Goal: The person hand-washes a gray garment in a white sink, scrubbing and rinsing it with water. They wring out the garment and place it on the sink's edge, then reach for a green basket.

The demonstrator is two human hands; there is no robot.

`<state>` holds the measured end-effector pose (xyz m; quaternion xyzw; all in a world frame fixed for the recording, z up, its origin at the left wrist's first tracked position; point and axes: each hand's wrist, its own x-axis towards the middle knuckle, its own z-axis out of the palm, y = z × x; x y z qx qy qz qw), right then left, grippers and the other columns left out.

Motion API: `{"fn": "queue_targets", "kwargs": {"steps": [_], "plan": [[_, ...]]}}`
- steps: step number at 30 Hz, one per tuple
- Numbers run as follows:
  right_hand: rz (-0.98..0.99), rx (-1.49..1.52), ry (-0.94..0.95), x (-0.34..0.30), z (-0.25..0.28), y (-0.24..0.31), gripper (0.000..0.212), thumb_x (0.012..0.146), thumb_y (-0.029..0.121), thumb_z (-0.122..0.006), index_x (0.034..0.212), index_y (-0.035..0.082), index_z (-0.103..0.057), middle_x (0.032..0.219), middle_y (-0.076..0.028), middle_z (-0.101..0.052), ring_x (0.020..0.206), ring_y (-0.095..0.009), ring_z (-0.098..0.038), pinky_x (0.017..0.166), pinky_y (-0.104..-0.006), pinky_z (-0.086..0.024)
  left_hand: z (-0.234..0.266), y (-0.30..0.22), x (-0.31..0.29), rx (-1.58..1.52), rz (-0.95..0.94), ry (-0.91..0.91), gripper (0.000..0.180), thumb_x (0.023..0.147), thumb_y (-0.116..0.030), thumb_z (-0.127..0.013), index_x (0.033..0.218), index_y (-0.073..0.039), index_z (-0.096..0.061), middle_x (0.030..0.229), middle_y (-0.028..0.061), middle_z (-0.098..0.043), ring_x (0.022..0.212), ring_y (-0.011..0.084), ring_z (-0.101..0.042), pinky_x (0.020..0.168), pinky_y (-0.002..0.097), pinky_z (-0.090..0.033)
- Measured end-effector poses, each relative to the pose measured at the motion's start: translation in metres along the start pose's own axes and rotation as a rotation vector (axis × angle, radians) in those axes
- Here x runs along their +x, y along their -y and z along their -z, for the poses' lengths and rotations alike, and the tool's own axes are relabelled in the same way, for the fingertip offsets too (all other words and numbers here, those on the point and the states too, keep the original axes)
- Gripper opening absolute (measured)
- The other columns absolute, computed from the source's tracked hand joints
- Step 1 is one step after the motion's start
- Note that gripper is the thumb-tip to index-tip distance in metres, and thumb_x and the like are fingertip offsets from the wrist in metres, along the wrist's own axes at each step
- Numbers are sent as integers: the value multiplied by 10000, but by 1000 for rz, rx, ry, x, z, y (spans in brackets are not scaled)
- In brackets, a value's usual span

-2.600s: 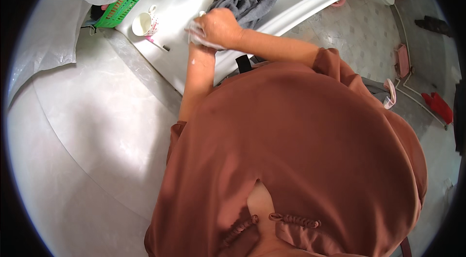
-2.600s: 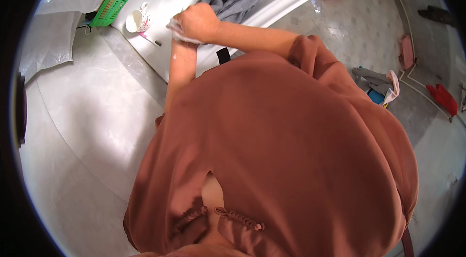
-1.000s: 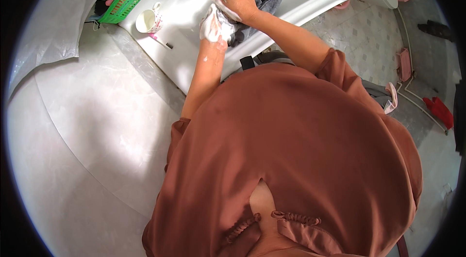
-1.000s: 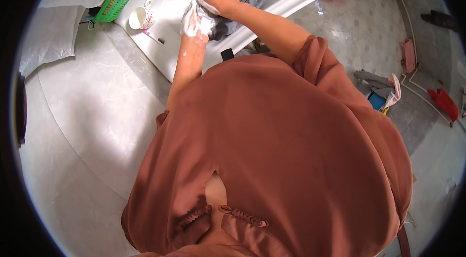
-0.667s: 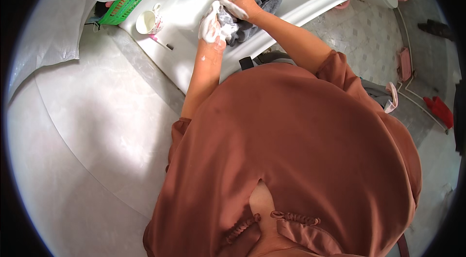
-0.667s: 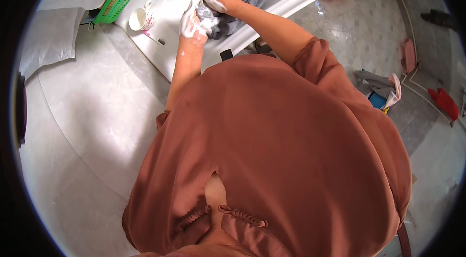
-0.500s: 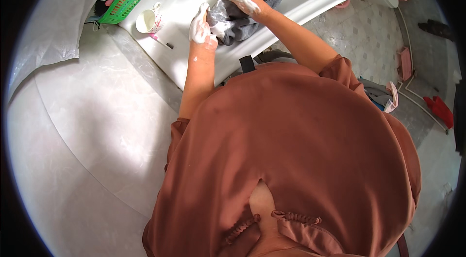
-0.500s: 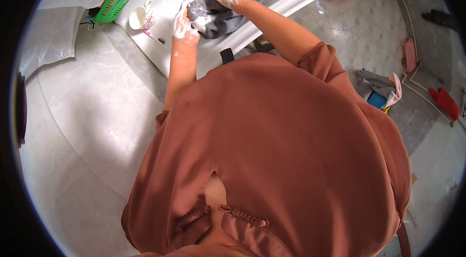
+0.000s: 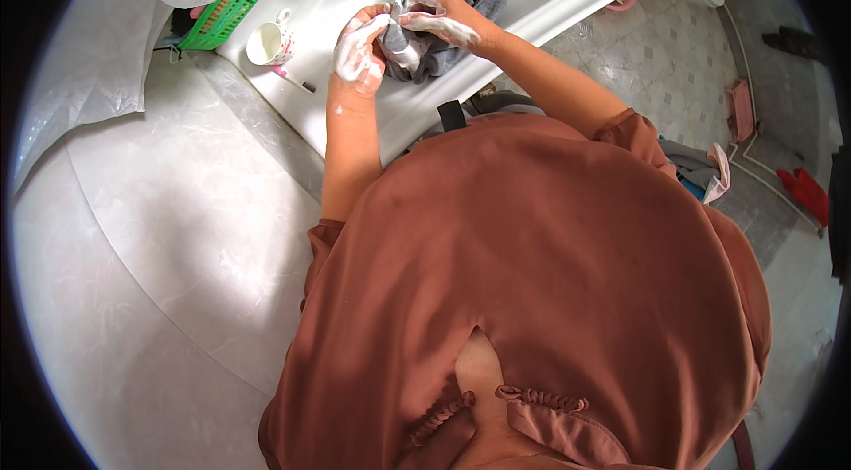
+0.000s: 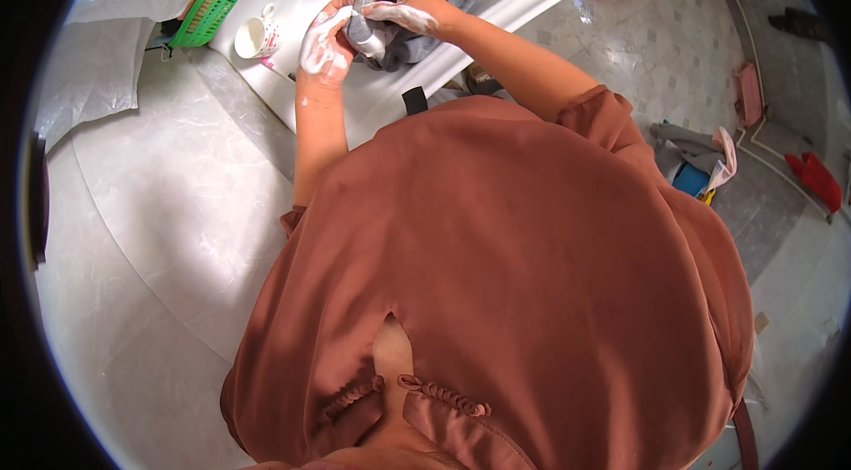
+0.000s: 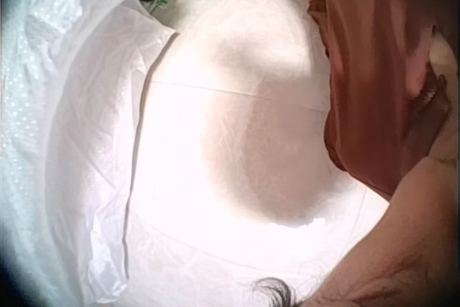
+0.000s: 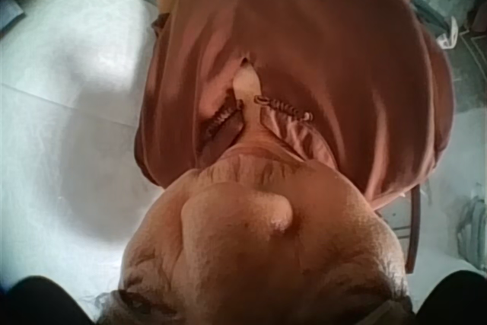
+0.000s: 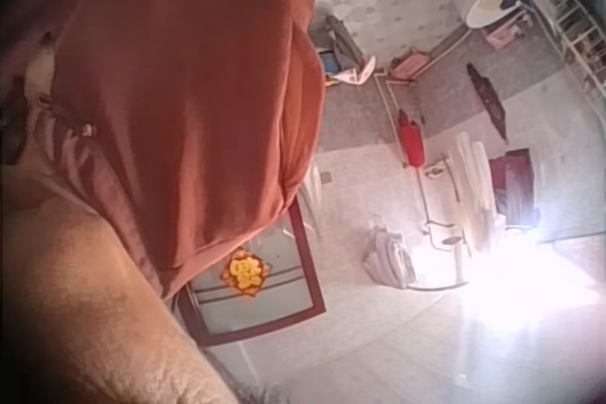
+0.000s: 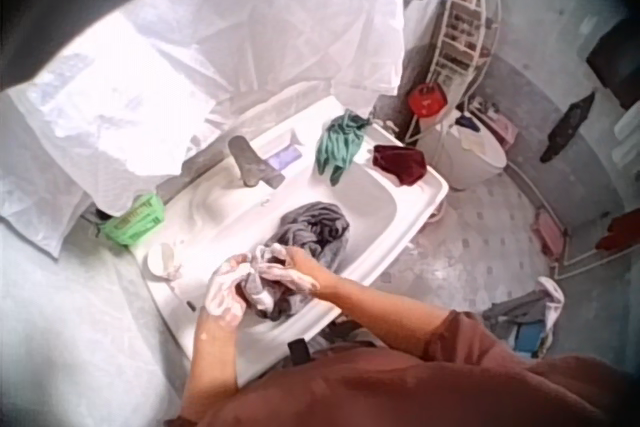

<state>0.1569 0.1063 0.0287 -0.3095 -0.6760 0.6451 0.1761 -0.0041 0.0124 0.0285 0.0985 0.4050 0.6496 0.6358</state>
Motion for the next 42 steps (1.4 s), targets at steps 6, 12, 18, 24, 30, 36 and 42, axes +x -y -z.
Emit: {"fn": "queue_targets", "kwargs": {"steps": [6,12,18,24,30,36,42], "plan": [[-34,195,88,-2,17,-12,173,851,209,-641,932,64,-590,836,37,-524,800,-62,-460,742,-211,-370,8,-1,4,-33,-176,-87,172,850,55,-566,1017,21,-584,927,116,-626,810,213,-633,779,297,-543],[162,406,174,5,22,-32,140,859,193,-602,956,97,-571,907,35,-512,925,-89,-459,863,-254,-342,15,-9,8,-23,-296,-131,153,870,43,-545,1018,22,-581,972,110,-615,852,193,-616,820,291,-513],[58,534,154,3,17,-24,146,876,189,-591,980,94,-552,920,38,-507,933,-88,-470,873,-244,-346,15,-9,3,508,-178,-37,184,896,-53,-565,1063,20,-591,993,73,-631,924,141,-586,891,269,-441],[23,464,91,1,6,-4,147,916,224,-583,973,94,-543,906,39,-508,882,-78,-475,813,-245,-382,-5,1,-1,220,-306,-159,130,934,-105,-546,1024,-20,-586,919,33,-607,876,121,-561,859,273,-441],[581,-790,-138,-3,-58,16,280,910,321,-561,943,44,-539,761,-197,-623,632,-392,-573,578,-418,-497,2,13,11,-94,-1,-415,215,970,-260,-564,1031,-54,-577,831,41,-585,660,164,-574,583,308,-496],[307,-910,-267,27,-30,9,310,876,360,-556,868,51,-580,629,-176,-626,598,-388,-620,606,-487,-506,9,51,27,-162,-82,-387,267,972,-257,-504,1124,-50,-577,978,93,-633,909,205,-615,735,343,-530],[184,-1023,-224,38,-29,-9,353,885,379,-557,951,35,-601,632,-161,-628,636,-368,-632,583,-478,-504,0,48,22,-91,7,-326,265,975,-270,-496,1117,-67,-587,1044,75,-641,890,222,-633,787,346,-528]]}}
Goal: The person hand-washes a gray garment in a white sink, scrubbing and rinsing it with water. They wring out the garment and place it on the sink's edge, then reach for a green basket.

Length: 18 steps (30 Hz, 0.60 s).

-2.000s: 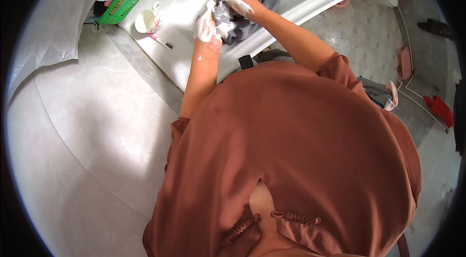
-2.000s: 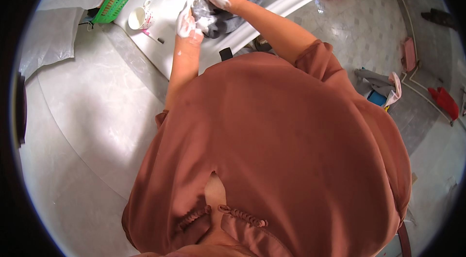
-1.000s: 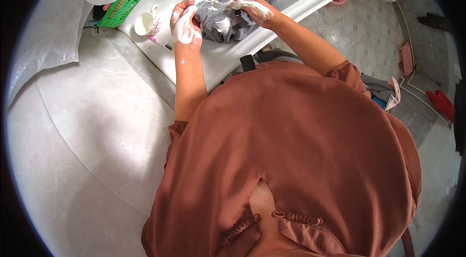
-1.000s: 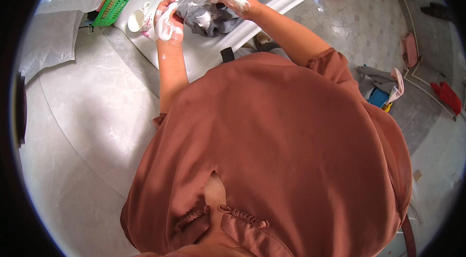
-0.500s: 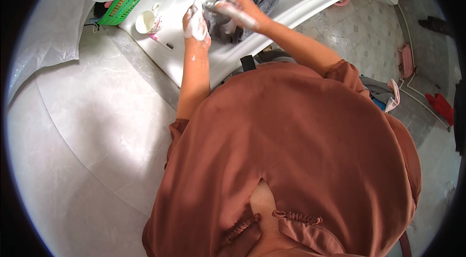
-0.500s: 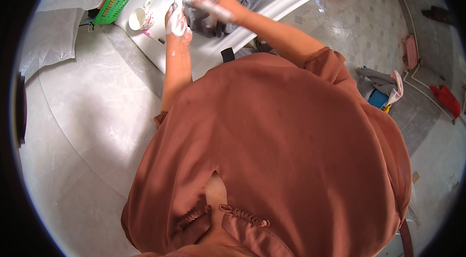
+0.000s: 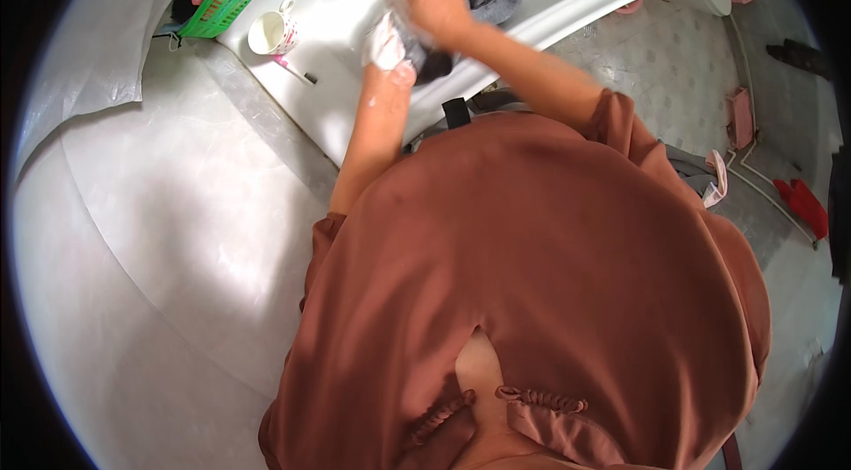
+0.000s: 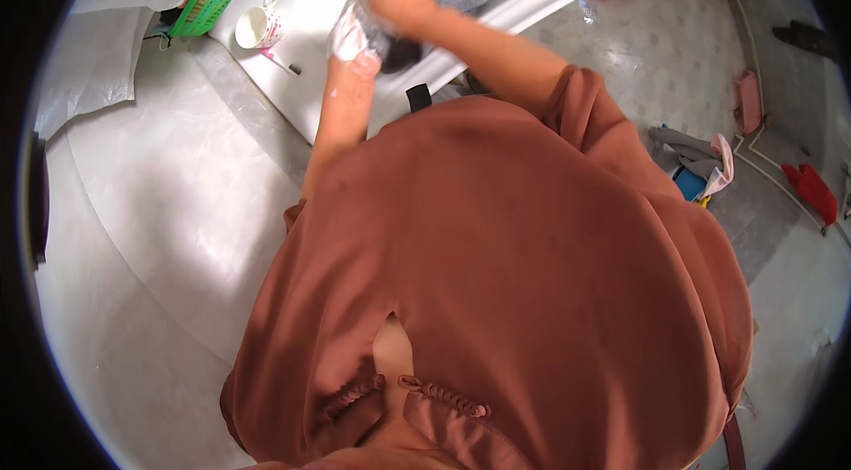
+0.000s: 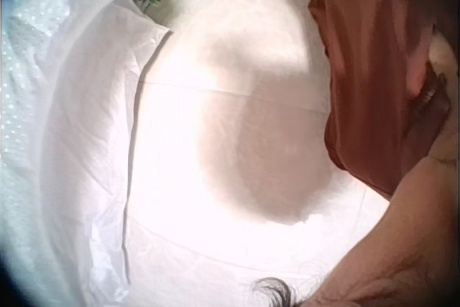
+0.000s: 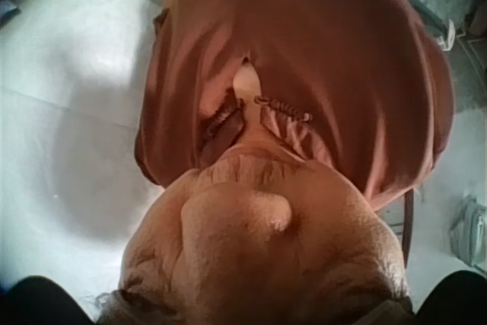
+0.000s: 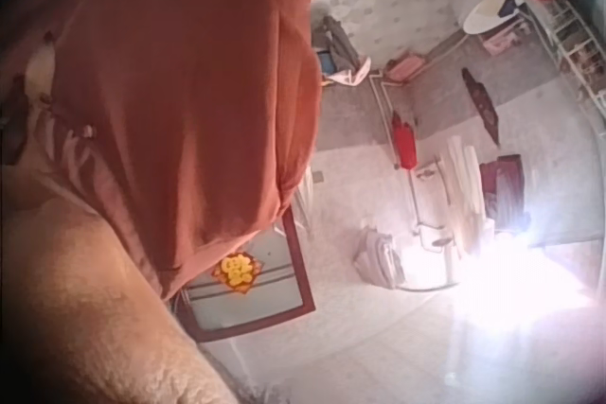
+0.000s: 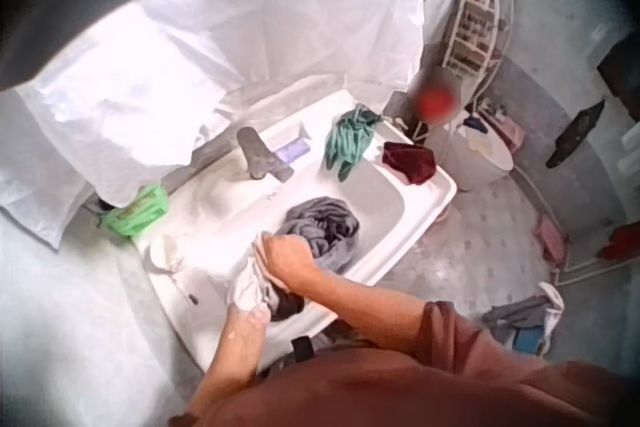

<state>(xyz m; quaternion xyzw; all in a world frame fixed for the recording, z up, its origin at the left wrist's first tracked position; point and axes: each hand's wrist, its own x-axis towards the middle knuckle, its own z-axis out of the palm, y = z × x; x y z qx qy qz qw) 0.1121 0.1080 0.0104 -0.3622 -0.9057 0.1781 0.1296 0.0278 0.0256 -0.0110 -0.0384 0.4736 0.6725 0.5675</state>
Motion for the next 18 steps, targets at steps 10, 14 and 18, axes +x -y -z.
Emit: {"fn": "queue_targets", "kwargs": {"steps": [10,14,18], "plan": [[-21,50,0,-1,3,-9,283,880,341,-542,900,72,-629,702,-172,-657,677,-371,-648,609,-475,-512,20,9,17,-194,27,173,281,979,-266,-517,1099,-25,-598,1011,92,-639,959,203,-626,811,332,-523],[-158,494,48,-4,4,-19,375,932,395,-519,937,47,-657,794,-192,-666,750,-331,-645,706,-417,-497,4,-10,-3,-359,118,430,297,1018,-230,-405,1147,-6,-552,1015,130,-656,909,264,-637,878,381,-514],[-205,1112,287,-3,4,-43,272,951,289,-564,931,22,-614,874,29,-604,828,-69,-515,767,-246,-427,10,-23,1,-185,41,193,206,1010,-243,-474,988,-61,-570,890,50,-618,848,203,-627,812,326,-512]]}}
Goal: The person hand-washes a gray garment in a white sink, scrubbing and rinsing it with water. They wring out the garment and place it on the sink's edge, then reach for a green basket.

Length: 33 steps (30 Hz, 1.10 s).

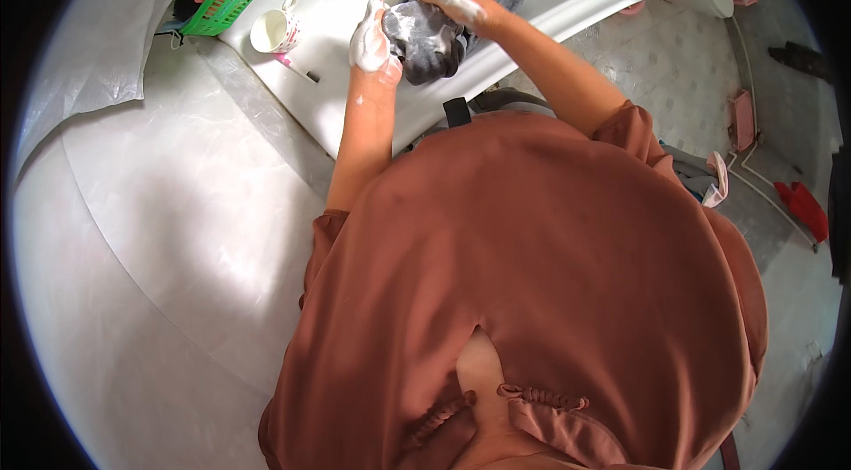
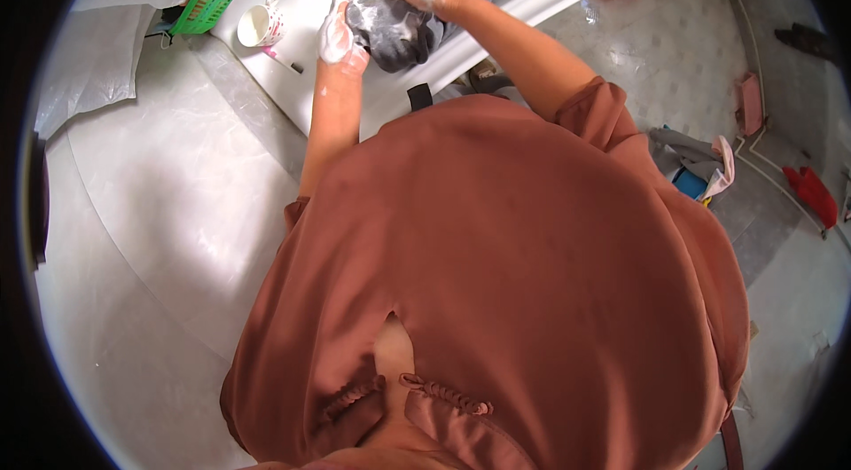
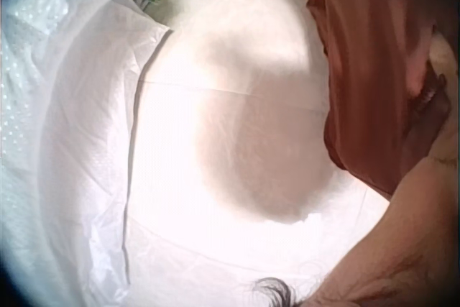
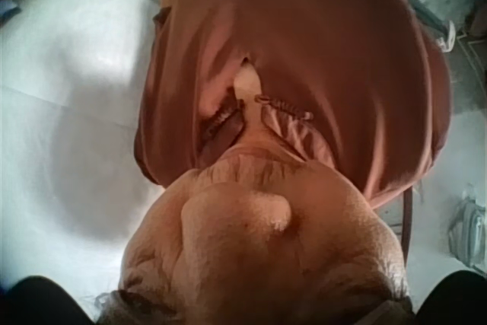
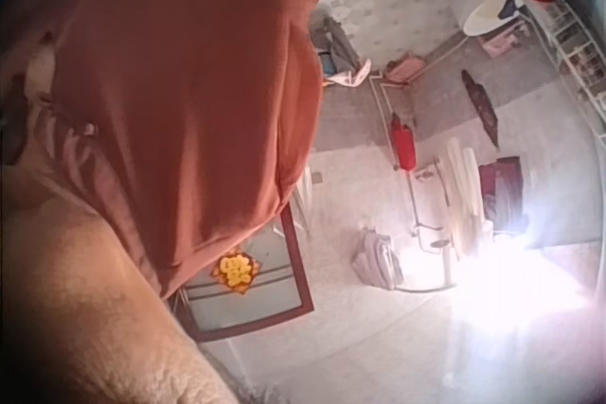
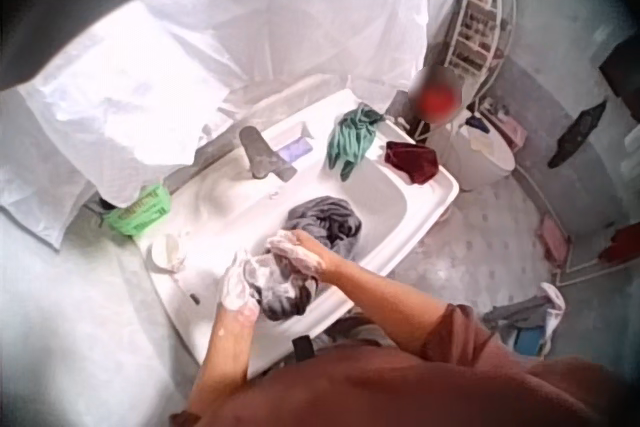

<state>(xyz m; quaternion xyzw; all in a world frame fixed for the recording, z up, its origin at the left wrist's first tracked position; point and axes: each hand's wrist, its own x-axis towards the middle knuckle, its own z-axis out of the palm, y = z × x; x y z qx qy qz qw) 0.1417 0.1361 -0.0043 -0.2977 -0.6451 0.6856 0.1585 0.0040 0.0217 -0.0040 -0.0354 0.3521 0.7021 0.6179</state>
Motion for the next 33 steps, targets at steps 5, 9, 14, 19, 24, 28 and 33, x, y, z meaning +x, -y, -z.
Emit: {"fn": "queue_targets", "kwargs": {"steps": [5,9,14,19,24,28,33], "plan": [[125,-63,178,3,21,-11,181,920,166,-554,1026,26,-598,994,-39,-639,963,-115,-572,893,-240,-430,2,-6,-1,34,-78,15,194,1016,-237,-474,930,-88,-564,816,-8,-566,782,153,-591,747,302,-504],[102,-325,325,0,20,-15,326,853,124,-564,1163,26,-593,1107,-112,-650,1009,-194,-599,918,-303,-449,9,-8,-4,76,-119,83,189,1002,-193,-494,1065,-43,-590,909,27,-612,871,153,-605,814,297,-499],[-45,-757,524,2,17,1,350,845,152,-571,1179,51,-594,1116,-98,-655,954,-211,-627,860,-324,-479,27,-8,-2,259,-219,-72,272,931,-53,-571,1185,42,-589,1106,115,-647,1033,191,-601,912,286,-473],[-41,-449,288,16,45,-29,422,881,141,-569,1285,41,-500,883,-84,-599,766,-158,-605,726,-298,-503,22,-24,-11,314,-244,91,237,850,44,-606,1087,54,-620,1032,145,-674,969,228,-640,887,319,-509],[137,-1014,222,28,38,-62,468,806,144,-578,1268,70,-553,1003,-214,-653,957,-379,-621,837,-445,-482,28,-28,-11,275,-228,59,200,851,44,-593,1050,46,-606,1034,176,-665,957,265,-651,894,340,-515],[117,-1051,221,29,37,-47,302,813,189,-584,1085,69,-640,988,-186,-664,975,-358,-619,829,-441,-482,37,-31,-2,279,-289,69,177,872,29,-563,1044,44,-603,1047,182,-659,971,280,-644,899,349,-514],[346,-362,54,28,66,-5,347,884,259,-618,1112,-3,-621,971,-154,-690,968,-241,-645,899,-355,-480,27,-54,-13,291,-383,-74,138,854,31,-596,991,25,-601,996,118,-653,984,227,-630,900,335,-501]]}}
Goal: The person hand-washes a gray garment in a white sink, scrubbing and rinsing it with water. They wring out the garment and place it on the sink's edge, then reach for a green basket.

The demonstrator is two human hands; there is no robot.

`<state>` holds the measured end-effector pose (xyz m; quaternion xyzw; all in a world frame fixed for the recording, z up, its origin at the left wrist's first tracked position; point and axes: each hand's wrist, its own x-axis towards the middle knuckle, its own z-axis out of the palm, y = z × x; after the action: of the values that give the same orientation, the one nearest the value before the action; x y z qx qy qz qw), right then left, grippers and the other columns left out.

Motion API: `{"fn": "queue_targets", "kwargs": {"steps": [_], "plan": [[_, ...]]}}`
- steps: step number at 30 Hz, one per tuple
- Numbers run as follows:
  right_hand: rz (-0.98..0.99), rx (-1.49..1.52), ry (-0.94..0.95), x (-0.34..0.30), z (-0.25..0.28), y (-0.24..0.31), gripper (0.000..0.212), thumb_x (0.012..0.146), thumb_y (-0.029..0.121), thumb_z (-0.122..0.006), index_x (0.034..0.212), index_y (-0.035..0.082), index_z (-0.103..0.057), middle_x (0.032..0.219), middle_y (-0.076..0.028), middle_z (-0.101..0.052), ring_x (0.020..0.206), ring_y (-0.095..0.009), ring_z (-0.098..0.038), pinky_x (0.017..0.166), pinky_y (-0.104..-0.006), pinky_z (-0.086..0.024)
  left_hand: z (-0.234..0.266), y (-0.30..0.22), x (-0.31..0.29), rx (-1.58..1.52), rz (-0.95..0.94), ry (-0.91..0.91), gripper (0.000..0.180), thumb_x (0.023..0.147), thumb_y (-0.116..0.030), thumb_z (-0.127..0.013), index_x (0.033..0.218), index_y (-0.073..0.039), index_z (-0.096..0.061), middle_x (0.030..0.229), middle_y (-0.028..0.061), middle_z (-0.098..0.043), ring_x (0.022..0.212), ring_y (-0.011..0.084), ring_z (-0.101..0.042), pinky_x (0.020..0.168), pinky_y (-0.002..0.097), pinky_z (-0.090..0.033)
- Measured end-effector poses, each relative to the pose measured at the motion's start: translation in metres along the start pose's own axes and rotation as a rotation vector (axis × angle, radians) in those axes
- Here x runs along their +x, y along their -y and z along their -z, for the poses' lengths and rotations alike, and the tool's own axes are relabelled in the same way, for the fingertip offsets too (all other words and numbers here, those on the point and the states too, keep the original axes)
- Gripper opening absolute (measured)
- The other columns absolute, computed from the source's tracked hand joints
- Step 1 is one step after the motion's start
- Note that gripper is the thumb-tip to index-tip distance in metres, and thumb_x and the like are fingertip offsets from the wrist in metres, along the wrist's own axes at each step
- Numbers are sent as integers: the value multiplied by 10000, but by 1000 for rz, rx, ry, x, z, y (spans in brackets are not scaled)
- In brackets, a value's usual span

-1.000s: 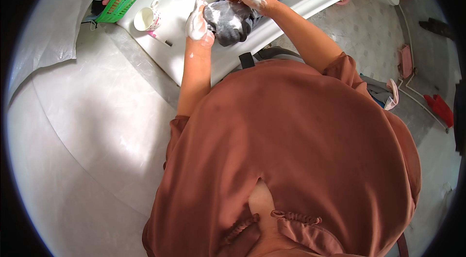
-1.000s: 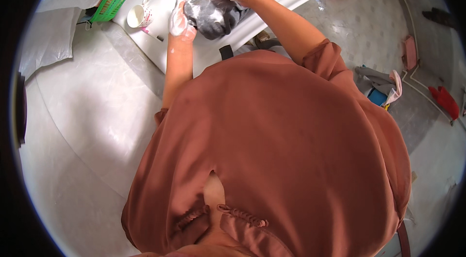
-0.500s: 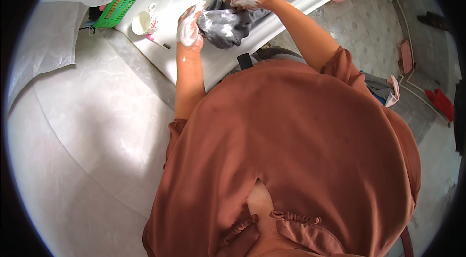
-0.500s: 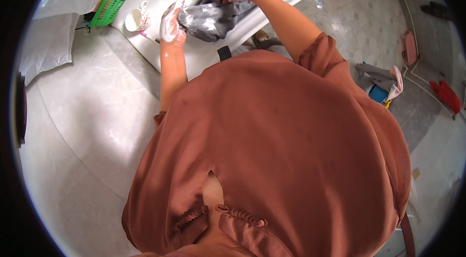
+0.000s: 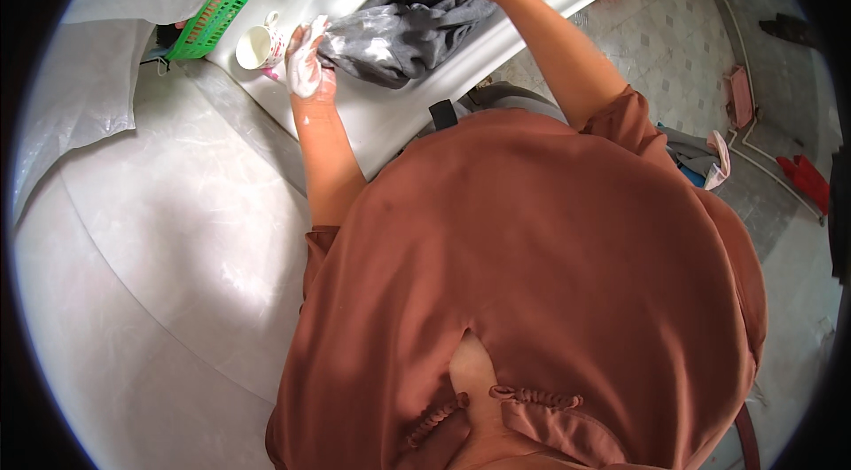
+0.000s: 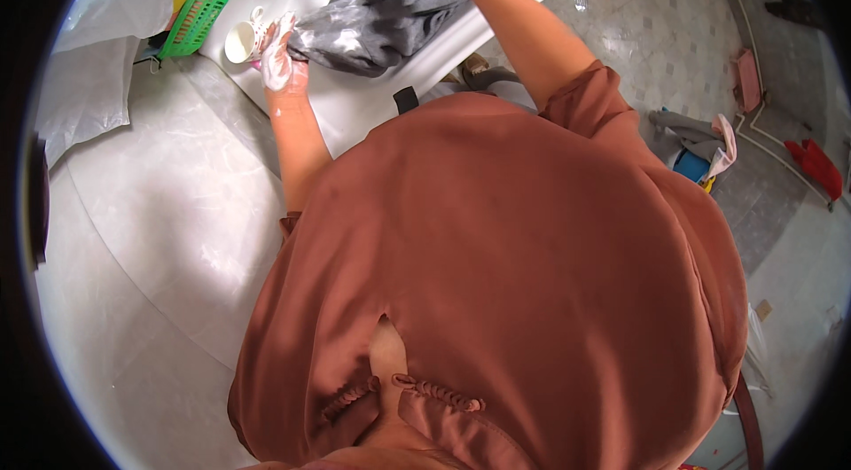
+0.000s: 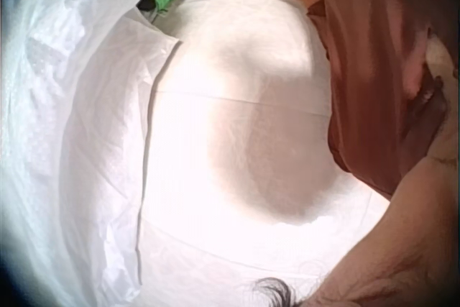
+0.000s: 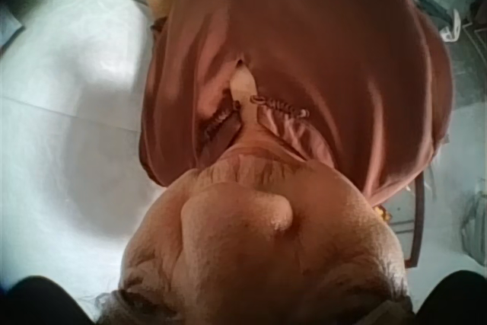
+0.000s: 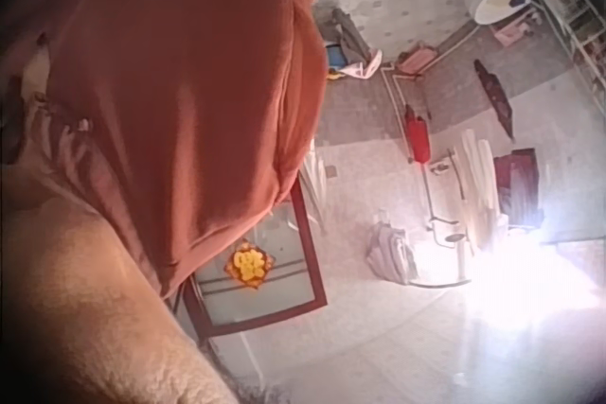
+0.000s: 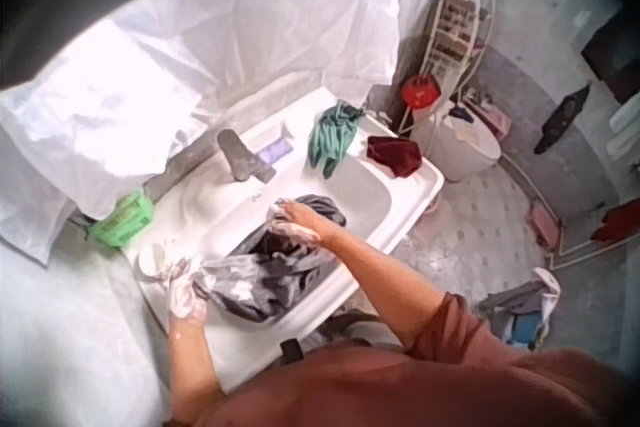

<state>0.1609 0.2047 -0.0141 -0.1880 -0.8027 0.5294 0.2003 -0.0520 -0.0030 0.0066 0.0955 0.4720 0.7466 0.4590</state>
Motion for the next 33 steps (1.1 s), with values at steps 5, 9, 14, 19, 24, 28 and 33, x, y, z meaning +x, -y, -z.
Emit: {"fn": "queue_targets", "kwargs": {"steps": [5,9,14,19,24,28,33], "plan": [[-217,64,-321,-6,2,10,205,879,185,-594,1012,32,-622,892,-79,-652,799,-163,-596,743,-303,-483,14,16,8,233,1,60,143,838,22,-626,914,-82,-564,876,23,-613,792,117,-582,660,237,-411],[-356,-252,67,-41,15,-10,329,862,259,-623,1086,19,-641,990,-140,-688,940,-248,-645,860,-350,-490,9,35,7,303,63,-46,225,793,46,-642,972,-40,-537,914,59,-607,793,137,-588,731,256,-469],[-153,-713,304,-72,-19,-36,344,782,348,-654,1069,158,-662,979,-92,-681,953,-321,-623,868,-415,-466,30,71,20,1052,-468,-96,480,726,-137,-737,1167,-31,-581,1111,176,-583,990,297,-575,864,386,-458],[-309,-180,256,-63,-11,-23,249,804,276,-677,972,104,-612,920,-57,-645,897,-189,-617,810,-326,-454,-36,62,-14,1532,-806,208,417,811,-339,-700,1136,-84,-642,1160,158,-627,1123,344,-550,979,454,-382],[-363,343,188,-59,-6,16,144,841,131,-623,932,67,-531,853,25,-501,846,-66,-485,780,-226,-401,-31,75,-23,1522,-504,328,238,828,-251,-664,964,-57,-693,960,153,-651,915,335,-586,851,418,-434],[-351,366,191,-56,-7,22,133,842,125,-602,939,70,-530,870,36,-481,865,-63,-468,807,-224,-390,-37,69,-21,769,-92,285,68,840,-93,-615,860,-31,-635,727,-11,-536,686,109,-489,645,248,-389],[-224,477,142,-55,-13,5,155,880,183,-588,980,65,-580,914,29,-510,906,-78,-482,853,-234,-379,-42,60,-21,283,116,320,64,868,-67,-596,928,-51,-613,781,-49,-489,684,51,-409,613,203,-330]]}}
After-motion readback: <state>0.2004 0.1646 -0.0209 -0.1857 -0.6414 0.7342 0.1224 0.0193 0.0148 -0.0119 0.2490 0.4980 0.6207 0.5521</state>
